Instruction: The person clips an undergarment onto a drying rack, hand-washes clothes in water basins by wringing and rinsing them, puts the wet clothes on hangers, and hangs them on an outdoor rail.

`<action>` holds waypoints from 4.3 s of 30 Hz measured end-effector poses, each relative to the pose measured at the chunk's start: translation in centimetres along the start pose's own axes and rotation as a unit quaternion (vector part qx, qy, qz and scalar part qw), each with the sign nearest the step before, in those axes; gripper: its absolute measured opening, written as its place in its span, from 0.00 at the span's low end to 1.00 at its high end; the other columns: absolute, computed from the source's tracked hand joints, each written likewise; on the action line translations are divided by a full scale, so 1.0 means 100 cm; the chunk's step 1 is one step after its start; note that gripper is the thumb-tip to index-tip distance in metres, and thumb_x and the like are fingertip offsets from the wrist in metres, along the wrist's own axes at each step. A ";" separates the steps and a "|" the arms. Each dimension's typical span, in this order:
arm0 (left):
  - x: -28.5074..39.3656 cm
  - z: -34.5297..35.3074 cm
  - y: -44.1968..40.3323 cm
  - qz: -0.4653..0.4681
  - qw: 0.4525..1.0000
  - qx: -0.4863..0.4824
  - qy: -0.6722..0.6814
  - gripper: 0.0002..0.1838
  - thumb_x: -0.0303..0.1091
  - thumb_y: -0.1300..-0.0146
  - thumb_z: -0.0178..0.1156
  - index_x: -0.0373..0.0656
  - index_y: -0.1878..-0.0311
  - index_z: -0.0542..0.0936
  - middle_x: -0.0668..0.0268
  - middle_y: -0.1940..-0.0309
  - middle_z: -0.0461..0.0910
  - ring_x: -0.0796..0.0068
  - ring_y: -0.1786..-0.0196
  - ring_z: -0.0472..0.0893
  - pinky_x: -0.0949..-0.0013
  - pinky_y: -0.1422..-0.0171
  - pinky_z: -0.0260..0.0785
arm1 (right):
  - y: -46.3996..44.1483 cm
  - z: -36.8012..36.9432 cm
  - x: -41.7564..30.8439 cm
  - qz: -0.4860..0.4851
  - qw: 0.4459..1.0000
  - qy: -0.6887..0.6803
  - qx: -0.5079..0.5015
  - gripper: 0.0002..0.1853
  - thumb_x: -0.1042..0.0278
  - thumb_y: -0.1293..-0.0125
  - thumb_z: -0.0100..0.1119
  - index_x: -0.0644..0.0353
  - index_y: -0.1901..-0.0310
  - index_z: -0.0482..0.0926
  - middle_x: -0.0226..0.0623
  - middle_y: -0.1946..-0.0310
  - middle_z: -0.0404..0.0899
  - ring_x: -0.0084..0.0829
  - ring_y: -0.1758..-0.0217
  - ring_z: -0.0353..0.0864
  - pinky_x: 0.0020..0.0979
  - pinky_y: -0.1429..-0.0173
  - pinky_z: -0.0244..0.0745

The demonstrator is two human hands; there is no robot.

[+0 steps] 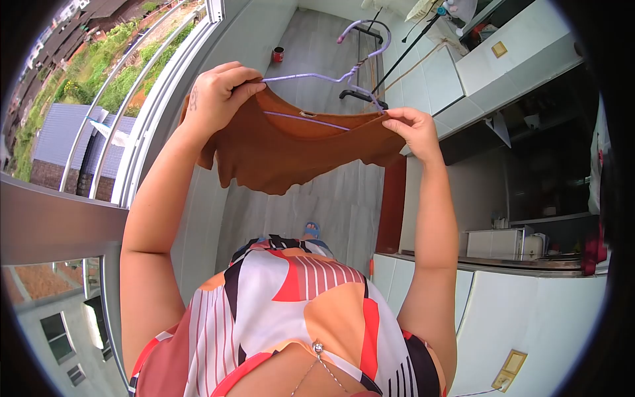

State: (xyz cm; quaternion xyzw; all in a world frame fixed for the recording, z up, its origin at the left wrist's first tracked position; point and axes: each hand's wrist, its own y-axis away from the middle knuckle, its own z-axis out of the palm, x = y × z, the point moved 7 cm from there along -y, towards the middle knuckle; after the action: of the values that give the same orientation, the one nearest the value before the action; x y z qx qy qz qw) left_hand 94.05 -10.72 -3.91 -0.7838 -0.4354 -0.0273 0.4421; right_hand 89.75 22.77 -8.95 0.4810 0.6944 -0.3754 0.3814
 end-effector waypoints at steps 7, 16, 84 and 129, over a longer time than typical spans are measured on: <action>-0.021 -0.003 -0.028 0.006 0.989 0.094 -0.115 0.06 0.30 0.47 0.65 0.41 0.66 0.81 0.65 0.76 0.76 0.65 0.72 0.76 0.68 0.67 0.69 | -0.053 -0.002 -0.053 -0.267 0.959 0.091 -0.026 0.17 0.72 0.46 0.68 0.62 0.54 0.80 0.33 0.55 0.79 0.26 0.49 0.75 0.29 0.43 0.68; -0.044 -0.006 -0.072 -0.069 0.973 0.159 -0.151 0.06 0.21 0.46 0.64 0.36 0.63 0.81 0.63 0.72 0.79 0.72 0.69 0.78 0.74 0.62 0.69 | -0.192 -0.067 0.070 -0.044 0.996 -0.004 -0.081 0.08 0.73 0.43 0.65 0.66 0.63 0.82 0.27 0.72 0.82 0.18 0.67 0.78 0.22 0.61 0.72; -0.112 -0.018 -0.098 -0.134 0.984 0.064 -0.096 0.13 0.31 0.43 0.63 0.44 0.53 0.80 0.65 0.62 0.79 0.69 0.54 0.78 0.68 0.49 0.69 | -0.274 0.040 -0.099 -0.207 0.967 -0.030 -0.147 0.09 0.68 0.33 0.55 0.64 0.68 0.79 0.19 0.79 0.67 0.12 0.77 0.57 0.18 0.73 0.50; -0.096 -0.021 -0.109 -0.131 0.923 0.173 -0.316 0.09 0.33 0.41 0.63 0.38 0.62 0.82 0.61 0.72 0.80 0.67 0.70 0.80 0.71 0.63 0.70 | -0.265 -0.041 -0.017 -0.252 0.940 0.207 0.101 0.06 0.73 0.49 0.67 0.61 0.69 0.81 0.31 0.71 0.80 0.26 0.72 0.77 0.24 0.65 0.71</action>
State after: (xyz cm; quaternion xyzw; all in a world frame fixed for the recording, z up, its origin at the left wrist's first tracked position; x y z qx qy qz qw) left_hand 81.08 -16.06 0.54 -0.5989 -0.6490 0.2405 0.4028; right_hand 64.20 18.98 -1.59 0.3932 0.8150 -0.4197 0.0712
